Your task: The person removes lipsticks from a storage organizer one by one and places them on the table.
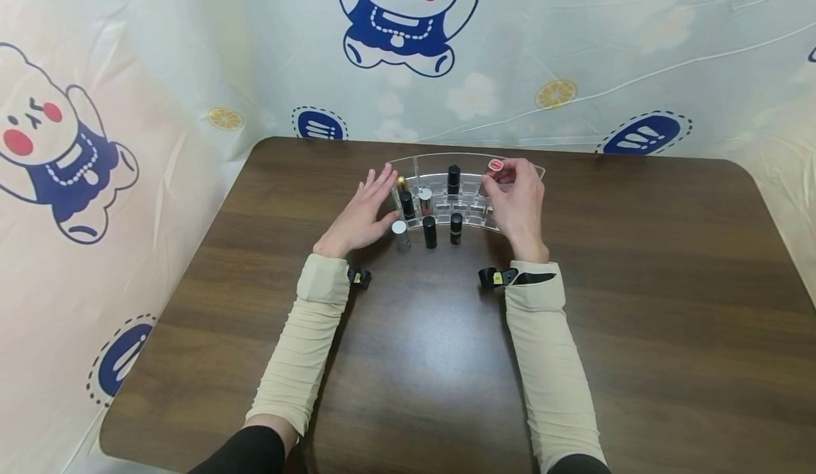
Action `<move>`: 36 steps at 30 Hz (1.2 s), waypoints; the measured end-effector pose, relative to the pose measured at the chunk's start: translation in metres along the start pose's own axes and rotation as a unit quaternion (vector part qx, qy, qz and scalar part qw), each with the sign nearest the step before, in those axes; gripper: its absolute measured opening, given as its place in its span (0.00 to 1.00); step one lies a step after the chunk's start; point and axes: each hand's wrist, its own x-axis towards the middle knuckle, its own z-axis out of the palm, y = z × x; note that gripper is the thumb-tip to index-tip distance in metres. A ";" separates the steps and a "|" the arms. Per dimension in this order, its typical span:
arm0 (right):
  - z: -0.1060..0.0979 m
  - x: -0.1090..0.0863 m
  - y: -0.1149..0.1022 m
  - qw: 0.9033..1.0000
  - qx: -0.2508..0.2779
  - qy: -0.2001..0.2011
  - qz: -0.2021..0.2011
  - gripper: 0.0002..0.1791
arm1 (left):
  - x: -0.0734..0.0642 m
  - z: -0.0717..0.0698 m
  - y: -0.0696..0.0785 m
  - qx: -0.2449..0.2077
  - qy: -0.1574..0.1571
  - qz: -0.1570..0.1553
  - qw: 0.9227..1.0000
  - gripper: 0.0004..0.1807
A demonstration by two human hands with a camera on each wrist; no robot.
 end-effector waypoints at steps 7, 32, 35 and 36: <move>-0.004 -0.002 -0.004 1.000 -0.004 -0.012 0.009 0.19 | 0.000 0.002 0.000 -0.001 -0.001 -0.003 1.000 0.40; -0.025 -0.016 -0.009 1.000 -0.010 0.005 -0.024 0.19 | 0.002 0.001 0.001 -0.003 -0.007 -0.017 1.000 0.41; -0.028 -0.019 -0.009 1.000 -0.005 0.000 -0.025 0.19 | 0.002 0.001 0.001 0.002 -0.008 -0.017 1.000 0.42; -0.029 -0.020 -0.009 1.000 -0.004 -0.002 -0.026 0.19 | 0.002 0.001 0.001 0.003 -0.008 -0.016 1.000 0.42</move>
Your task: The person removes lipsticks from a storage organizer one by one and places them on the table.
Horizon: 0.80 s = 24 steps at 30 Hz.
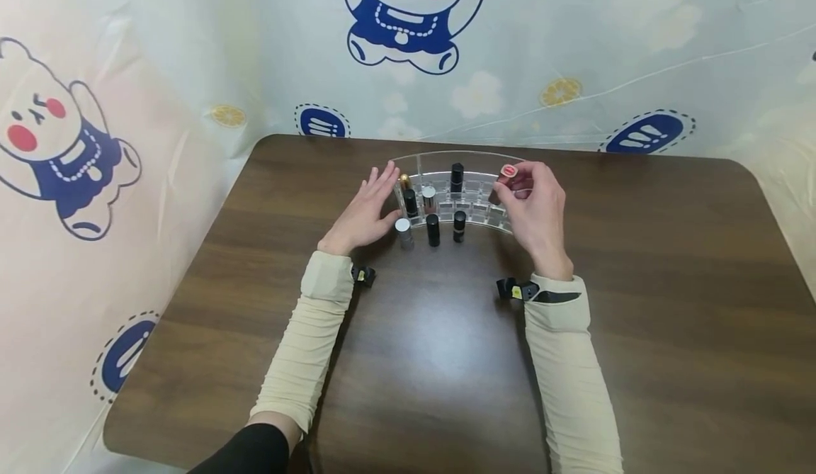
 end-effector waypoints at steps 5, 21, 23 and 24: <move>-0.004 -0.002 -0.001 1.000 0.005 -0.011 -0.016 0.20 | 0.000 0.001 -0.001 0.000 0.000 0.004 1.000 0.42; -0.012 -0.002 -0.006 0.999 0.009 -0.020 -0.028 0.20 | 0.002 -0.001 0.001 -0.007 0.005 0.004 1.000 0.41; -0.014 -0.002 -0.006 0.999 0.006 -0.027 -0.032 0.20 | 0.002 -0.001 0.001 -0.010 0.005 0.004 1.000 0.41; -0.014 -0.002 -0.005 0.999 0.004 -0.031 -0.034 0.20 | 0.002 -0.001 0.002 -0.010 0.005 0.003 1.000 0.41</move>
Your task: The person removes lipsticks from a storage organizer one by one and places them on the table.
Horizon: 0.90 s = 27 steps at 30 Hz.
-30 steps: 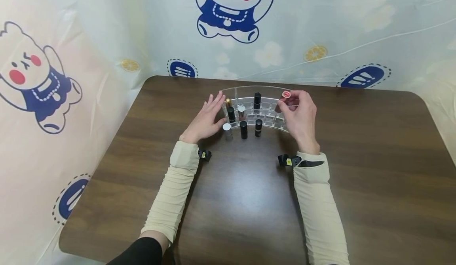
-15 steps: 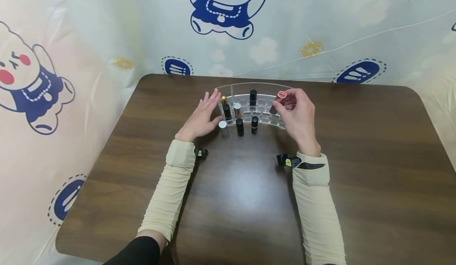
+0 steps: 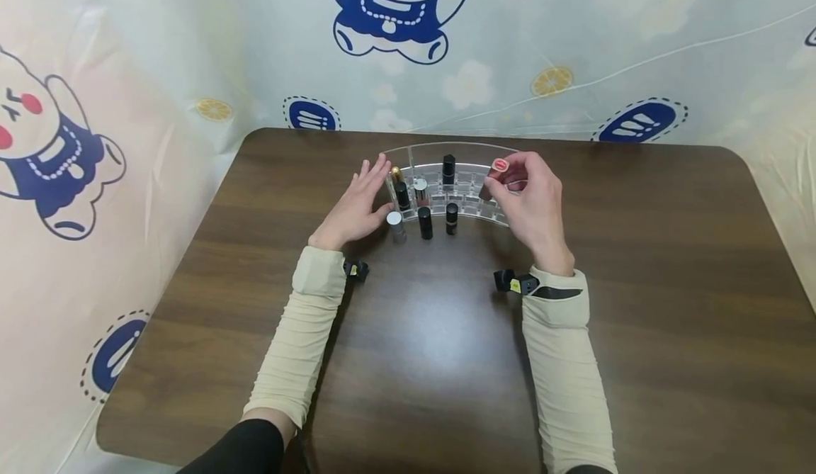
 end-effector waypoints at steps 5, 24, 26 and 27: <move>-0.002 0.000 0.000 1.000 -0.006 -0.016 -0.010 0.18 | 0.000 -0.001 0.001 0.000 0.001 -0.002 1.000 0.41; -0.004 0.000 0.003 0.992 -0.042 -0.116 -0.008 0.17 | 0.001 0.000 0.000 -0.002 0.005 0.003 1.000 0.42; -0.004 0.000 0.003 0.991 -0.043 -0.126 -0.008 0.17 | 0.001 0.000 0.000 -0.002 0.003 0.002 1.000 0.42; -0.004 0.000 0.004 0.990 -0.044 -0.131 -0.008 0.17 | 0.001 0.000 0.000 -0.002 0.002 0.001 1.000 0.42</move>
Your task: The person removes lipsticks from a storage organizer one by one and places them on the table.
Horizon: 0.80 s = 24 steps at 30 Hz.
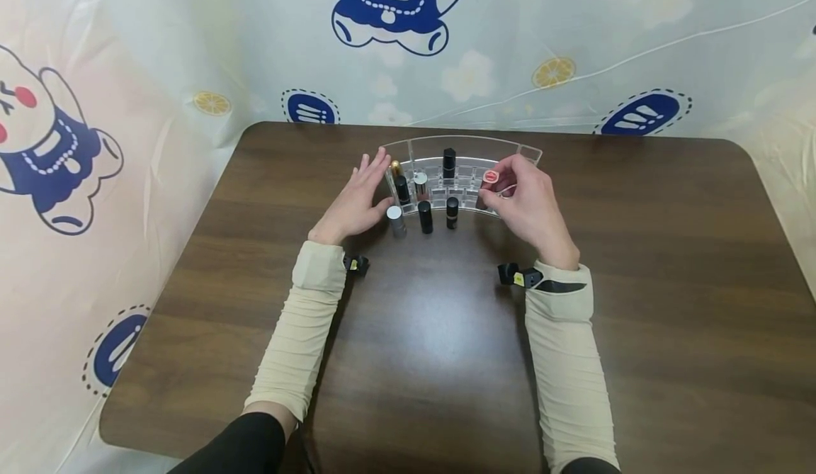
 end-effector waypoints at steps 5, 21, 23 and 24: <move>0.001 0.000 0.001 1.000 -0.004 -0.021 0.004 0.16 | 0.000 0.000 0.000 -0.002 -0.003 -0.003 1.000 0.42; 0.007 0.001 0.005 0.998 -0.009 -0.062 -0.001 0.15 | 0.001 0.001 -0.002 -0.006 -0.003 -0.004 1.000 0.41; 0.007 0.002 0.007 0.997 -0.013 -0.070 0.001 0.15 | 0.001 0.002 -0.002 -0.007 -0.002 -0.003 1.000 0.41; 0.008 0.002 0.007 0.997 -0.015 -0.073 0.002 0.15 | 0.001 0.002 -0.002 -0.006 -0.003 -0.002 1.000 0.41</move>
